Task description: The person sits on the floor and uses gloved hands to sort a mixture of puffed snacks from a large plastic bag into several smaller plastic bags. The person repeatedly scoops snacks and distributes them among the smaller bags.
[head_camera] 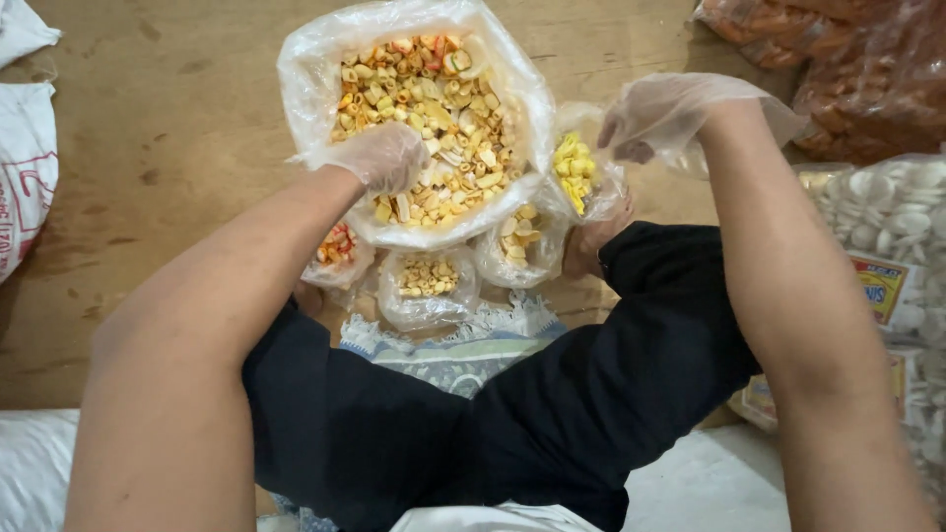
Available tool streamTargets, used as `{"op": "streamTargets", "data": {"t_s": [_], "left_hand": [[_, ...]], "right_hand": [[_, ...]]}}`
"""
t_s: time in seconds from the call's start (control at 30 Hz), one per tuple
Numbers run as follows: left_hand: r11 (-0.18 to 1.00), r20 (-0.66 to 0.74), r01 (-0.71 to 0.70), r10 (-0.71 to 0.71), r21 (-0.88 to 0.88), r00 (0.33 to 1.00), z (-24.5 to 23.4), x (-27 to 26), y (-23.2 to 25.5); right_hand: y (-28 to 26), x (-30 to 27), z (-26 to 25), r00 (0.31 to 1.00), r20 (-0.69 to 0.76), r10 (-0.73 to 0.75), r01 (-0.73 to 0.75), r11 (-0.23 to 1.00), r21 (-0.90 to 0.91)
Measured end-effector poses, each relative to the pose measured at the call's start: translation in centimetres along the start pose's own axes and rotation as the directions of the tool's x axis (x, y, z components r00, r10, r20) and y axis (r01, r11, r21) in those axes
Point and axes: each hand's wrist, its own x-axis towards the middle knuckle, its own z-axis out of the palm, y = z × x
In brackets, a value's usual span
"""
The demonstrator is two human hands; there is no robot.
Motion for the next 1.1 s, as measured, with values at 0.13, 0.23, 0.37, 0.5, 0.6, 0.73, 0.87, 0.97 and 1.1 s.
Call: {"op": "streamTargets", "data": {"t_s": [0.13, 0.23, 0.37, 0.5, 0.6, 0.73, 0.87, 0.97, 1.1], "left_hand": [[0.737, 0.080, -0.150, 0.130, 0.659, 0.988, 0.4, -0.3, 0.2], [0.975, -0.041, 0.016, -0.007, 0.222, 0.999, -0.1, -2.2, 1.3], [0.989, -0.030, 0.096, -0.093, 0.116, 0.995, -1.3, -4.7, 2.9], [0.976, -0.010, 0.092, -0.092, 0.198, 0.996, -0.8, -3.2, 3.0], [0.972, 0.014, 0.074, -0.079, 0.224, 0.997, -0.9, -2.0, 3.2], [0.987, 0.080, 0.033, -0.046, 0.156, 0.996, -3.0, -3.4, 4.6], [0.929, -0.042, -0.193, 0.189, -0.317, 0.981, -3.9, -4.5, 4.7], [0.670, -0.121, -0.216, 0.186, -0.710, 0.975, -4.2, -5.7, 6.5], [0.524, -0.186, -0.220, 0.117, -0.823, 0.975, -4.6, -6.7, 8.8]], "right_hand": [[1.6, 1.4, 0.4, 0.997, 0.066, 0.027, -0.019, 0.993, -0.117], [4.1, 4.1, 1.3, 0.985, 0.090, -0.144, 0.169, 0.890, -0.423], [1.5, 1.4, 0.6, 0.999, -0.038, -0.027, 0.024, 0.998, -0.060], [-0.2, 0.8, 0.3, 0.997, -0.057, -0.053, 0.048, 0.996, -0.078], [-1.3, 0.7, 0.3, 0.990, -0.083, -0.113, 0.108, 0.992, -0.068], [-2.6, 0.2, 0.6, 0.985, -0.067, -0.158, 0.155, 0.987, -0.038], [-4.7, -0.3, 1.1, 0.965, -0.052, -0.257, 0.251, 0.962, -0.104], [-6.0, -0.2, 1.9, 0.942, -0.148, -0.302, 0.300, 0.953, -0.037], [-7.0, 3.5, 3.0, 0.891, -0.189, -0.412, 0.435, 0.895, 0.098]]}}
